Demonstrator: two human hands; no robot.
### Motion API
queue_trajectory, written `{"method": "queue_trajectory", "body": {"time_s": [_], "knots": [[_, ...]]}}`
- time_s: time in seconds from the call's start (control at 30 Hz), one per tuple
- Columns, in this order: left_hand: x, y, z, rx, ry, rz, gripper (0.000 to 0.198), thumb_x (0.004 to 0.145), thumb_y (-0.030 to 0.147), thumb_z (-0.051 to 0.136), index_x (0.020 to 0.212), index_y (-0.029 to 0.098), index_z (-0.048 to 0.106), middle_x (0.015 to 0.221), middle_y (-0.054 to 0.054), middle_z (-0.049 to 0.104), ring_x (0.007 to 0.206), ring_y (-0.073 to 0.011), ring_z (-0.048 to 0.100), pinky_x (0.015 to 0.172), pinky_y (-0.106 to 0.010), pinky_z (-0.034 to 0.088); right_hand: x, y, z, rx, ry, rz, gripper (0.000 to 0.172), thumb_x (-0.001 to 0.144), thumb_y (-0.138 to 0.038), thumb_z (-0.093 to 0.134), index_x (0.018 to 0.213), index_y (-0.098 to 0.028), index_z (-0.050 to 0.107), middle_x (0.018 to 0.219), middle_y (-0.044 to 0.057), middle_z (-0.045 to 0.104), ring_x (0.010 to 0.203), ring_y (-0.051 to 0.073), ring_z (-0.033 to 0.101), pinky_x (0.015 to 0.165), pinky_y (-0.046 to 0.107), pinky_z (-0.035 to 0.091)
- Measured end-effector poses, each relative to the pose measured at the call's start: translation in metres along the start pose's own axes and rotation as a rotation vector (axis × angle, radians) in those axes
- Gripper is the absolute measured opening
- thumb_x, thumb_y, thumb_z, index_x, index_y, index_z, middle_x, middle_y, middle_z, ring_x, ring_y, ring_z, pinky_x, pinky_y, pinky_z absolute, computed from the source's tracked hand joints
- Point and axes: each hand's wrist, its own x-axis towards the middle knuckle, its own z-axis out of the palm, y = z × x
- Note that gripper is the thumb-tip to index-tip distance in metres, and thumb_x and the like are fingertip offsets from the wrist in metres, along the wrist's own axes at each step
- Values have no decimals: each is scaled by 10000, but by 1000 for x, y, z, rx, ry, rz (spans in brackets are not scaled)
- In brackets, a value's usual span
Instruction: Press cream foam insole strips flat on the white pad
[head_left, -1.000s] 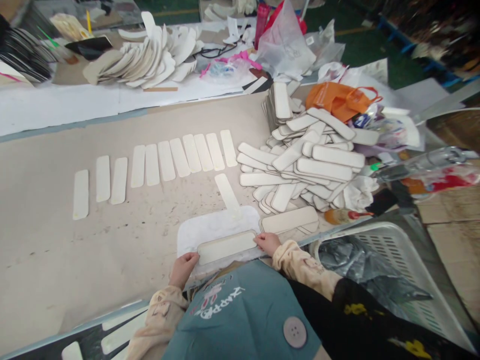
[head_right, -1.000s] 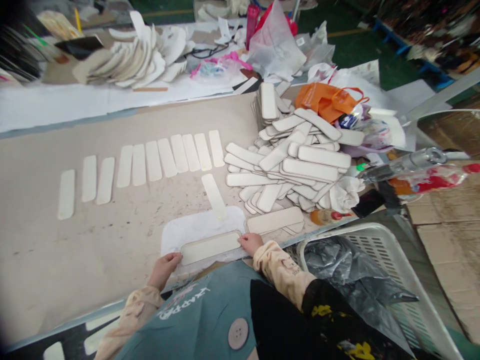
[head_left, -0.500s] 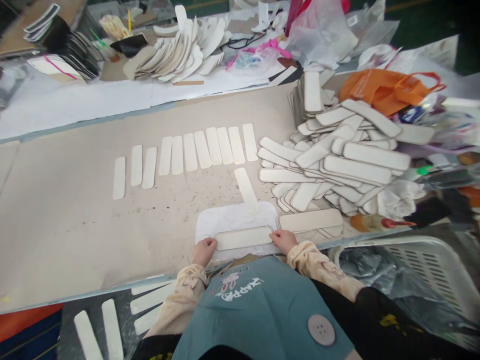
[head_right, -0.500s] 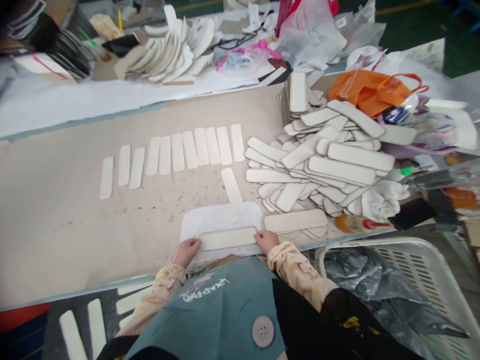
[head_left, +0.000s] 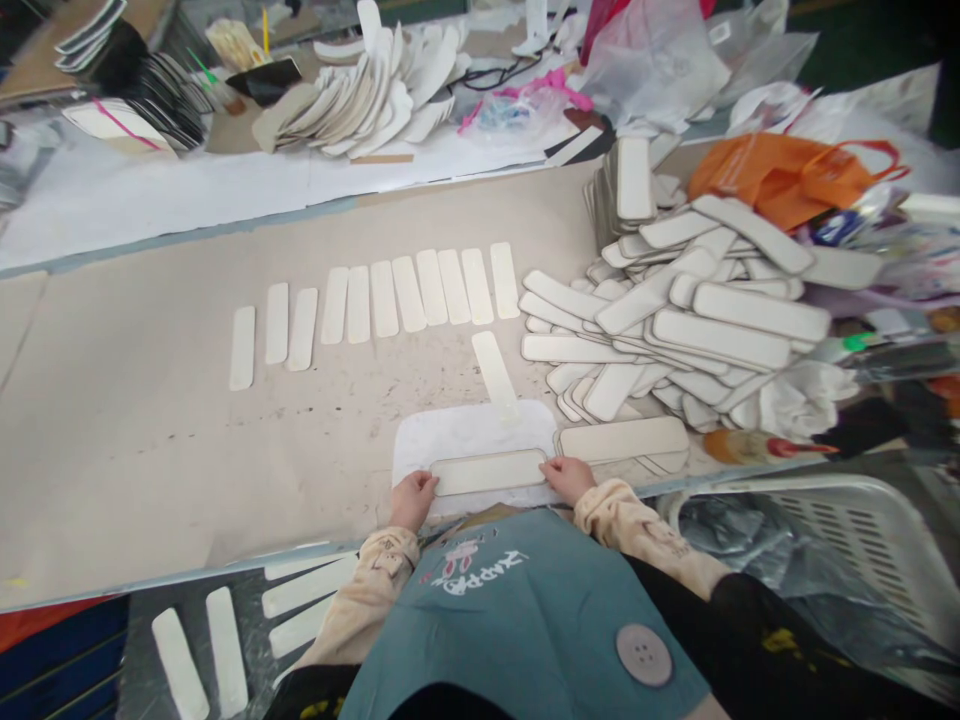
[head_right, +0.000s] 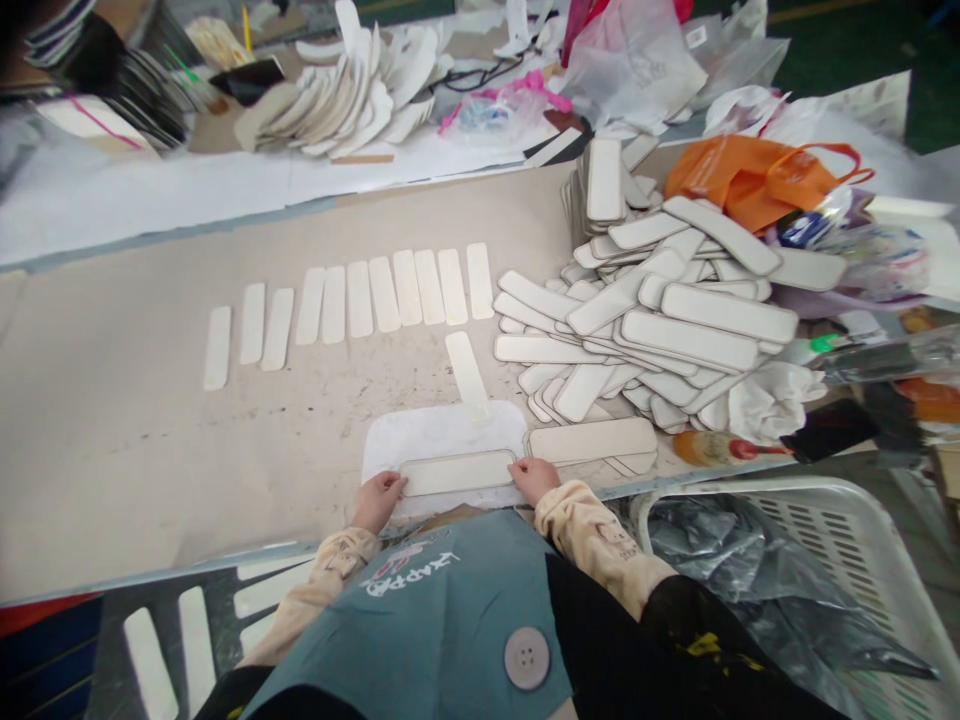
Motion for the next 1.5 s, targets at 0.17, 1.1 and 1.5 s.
{"method": "queue_trajectory", "body": {"time_s": [0.17, 1.1, 1.5], "knots": [[-8, 1, 8, 164, 165, 214, 226, 843, 321, 413, 820, 179, 588, 886, -57, 603, 793, -151, 563, 673, -257, 393, -1, -2, -1, 3, 6, -18, 267, 800, -378, 500, 678, -196, 652, 545, -18, 631, 596, 129, 594, 580, 218, 358], [19, 17, -5, 292, 33, 72, 287, 793, 375, 422, 733, 183, 628, 765, -90, 653, 764, -214, 595, 661, -304, 396, -3, -13, 2, -326, 45, -7, 302, 885, -335, 425, 820, -162, 664, 819, 76, 681, 752, 168, 589, 639, 246, 336], [25, 13, -5, 225, 12, 41, 295, 780, 402, 444, 743, 186, 641, 738, -79, 663, 745, -212, 603, 649, -299, 401, -6, -16, 0, -321, 66, -3, 315, 882, -349, 418, 822, -166, 666, 830, 77, 684, 777, 179, 587, 650, 252, 339]]}}
